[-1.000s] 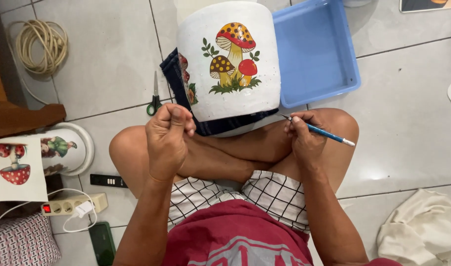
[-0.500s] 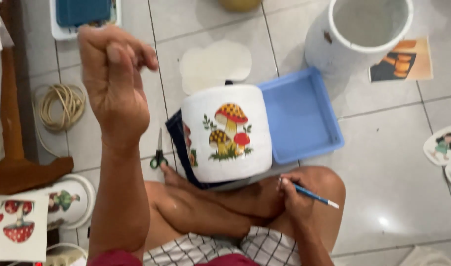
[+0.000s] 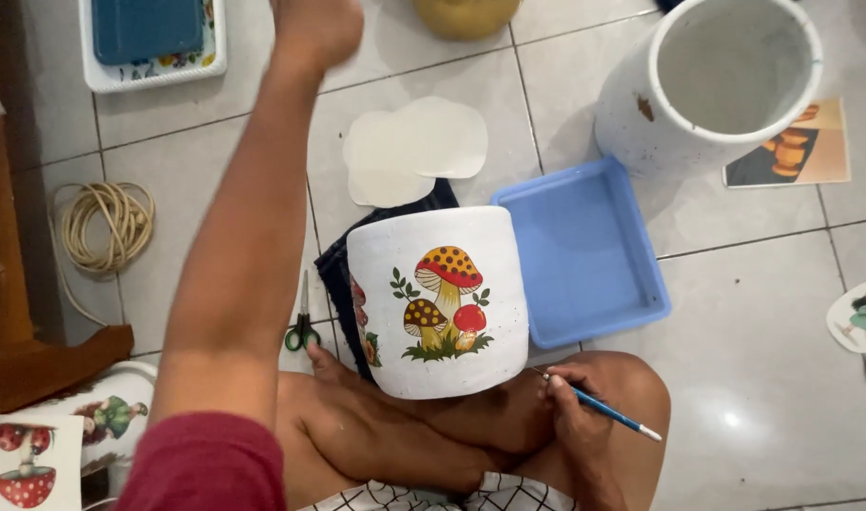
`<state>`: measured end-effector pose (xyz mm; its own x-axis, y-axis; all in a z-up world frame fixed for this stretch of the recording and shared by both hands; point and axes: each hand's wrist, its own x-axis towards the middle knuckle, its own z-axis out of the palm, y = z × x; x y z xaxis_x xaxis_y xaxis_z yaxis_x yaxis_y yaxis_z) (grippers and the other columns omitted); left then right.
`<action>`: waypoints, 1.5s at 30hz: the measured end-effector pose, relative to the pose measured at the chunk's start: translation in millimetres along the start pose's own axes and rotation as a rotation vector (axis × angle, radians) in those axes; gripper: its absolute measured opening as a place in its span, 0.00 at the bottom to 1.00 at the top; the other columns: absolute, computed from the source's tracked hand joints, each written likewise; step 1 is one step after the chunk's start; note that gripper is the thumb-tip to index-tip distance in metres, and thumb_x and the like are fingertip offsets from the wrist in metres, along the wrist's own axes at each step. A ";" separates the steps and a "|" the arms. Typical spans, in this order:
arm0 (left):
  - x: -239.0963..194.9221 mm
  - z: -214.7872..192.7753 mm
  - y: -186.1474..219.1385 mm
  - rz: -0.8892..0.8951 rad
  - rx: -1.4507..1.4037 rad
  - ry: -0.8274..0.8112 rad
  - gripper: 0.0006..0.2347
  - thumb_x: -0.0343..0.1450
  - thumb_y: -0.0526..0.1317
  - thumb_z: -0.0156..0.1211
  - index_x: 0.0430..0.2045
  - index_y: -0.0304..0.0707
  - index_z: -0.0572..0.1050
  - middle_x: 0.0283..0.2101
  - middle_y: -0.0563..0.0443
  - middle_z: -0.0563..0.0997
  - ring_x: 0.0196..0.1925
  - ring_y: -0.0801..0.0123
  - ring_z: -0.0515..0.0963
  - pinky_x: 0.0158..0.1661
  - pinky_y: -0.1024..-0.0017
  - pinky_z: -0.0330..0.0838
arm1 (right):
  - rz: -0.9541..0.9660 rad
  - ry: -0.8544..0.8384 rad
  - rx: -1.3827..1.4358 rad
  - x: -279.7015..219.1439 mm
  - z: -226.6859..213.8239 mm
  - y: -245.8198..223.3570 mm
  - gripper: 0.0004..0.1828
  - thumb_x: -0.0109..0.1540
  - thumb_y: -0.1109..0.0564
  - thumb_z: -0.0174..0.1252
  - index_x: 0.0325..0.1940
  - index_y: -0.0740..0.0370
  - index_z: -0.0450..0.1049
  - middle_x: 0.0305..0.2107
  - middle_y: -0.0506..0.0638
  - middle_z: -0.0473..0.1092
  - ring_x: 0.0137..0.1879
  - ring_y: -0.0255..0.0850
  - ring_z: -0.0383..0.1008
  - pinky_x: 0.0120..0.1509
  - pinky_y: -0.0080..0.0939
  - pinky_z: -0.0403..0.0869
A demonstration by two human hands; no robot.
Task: Detailing a mushroom illustration on a white pot using a blue pen
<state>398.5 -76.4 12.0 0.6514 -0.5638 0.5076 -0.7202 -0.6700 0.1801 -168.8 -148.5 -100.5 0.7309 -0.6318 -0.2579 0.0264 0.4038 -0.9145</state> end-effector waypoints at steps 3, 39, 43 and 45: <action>-82.0 -81.7 80.2 0.010 -0.374 -0.070 0.21 0.63 0.24 0.56 0.53 0.22 0.67 0.54 0.31 0.73 0.54 0.43 0.75 0.57 0.58 0.67 | 0.033 0.081 0.034 -5.0 2.2 -1.9 0.06 0.64 0.64 0.51 0.44 0.67 0.72 0.27 0.54 0.70 0.34 0.40 0.71 0.40 0.33 0.71; -307.5 -130.4 233.7 -0.445 -0.273 -0.230 0.52 0.63 0.52 0.78 0.74 0.49 0.38 0.77 0.35 0.40 0.82 0.37 0.53 0.79 0.44 0.54 | -0.495 -0.050 -0.350 -3.0 82.3 -44.5 0.11 0.58 0.73 0.55 0.43 0.68 0.68 0.27 0.55 0.70 0.30 0.39 0.73 0.35 0.32 0.75; -309.9 -129.3 232.8 -0.449 -0.284 -0.230 0.54 0.61 0.53 0.79 0.75 0.52 0.37 0.78 0.36 0.40 0.82 0.40 0.56 0.80 0.46 0.55 | -0.610 0.021 -0.546 -0.1 86.1 -44.8 0.07 0.57 0.69 0.59 0.38 0.71 0.70 0.26 0.58 0.71 0.26 0.39 0.67 0.33 0.35 0.69; -310.6 -129.0 232.3 -0.450 -0.286 -0.232 0.56 0.61 0.53 0.81 0.75 0.54 0.36 0.79 0.35 0.39 0.81 0.41 0.60 0.79 0.48 0.57 | -0.662 -0.018 -0.586 2.8 85.7 -45.2 0.07 0.56 0.69 0.60 0.37 0.73 0.70 0.27 0.61 0.72 0.27 0.42 0.69 0.34 0.37 0.70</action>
<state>-1.9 5.4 4.8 0.9204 -0.3663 0.1366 -0.3751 -0.7291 0.5725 -109.5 -111.8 -33.2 0.7005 -0.6033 0.3812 0.0980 -0.4478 -0.8888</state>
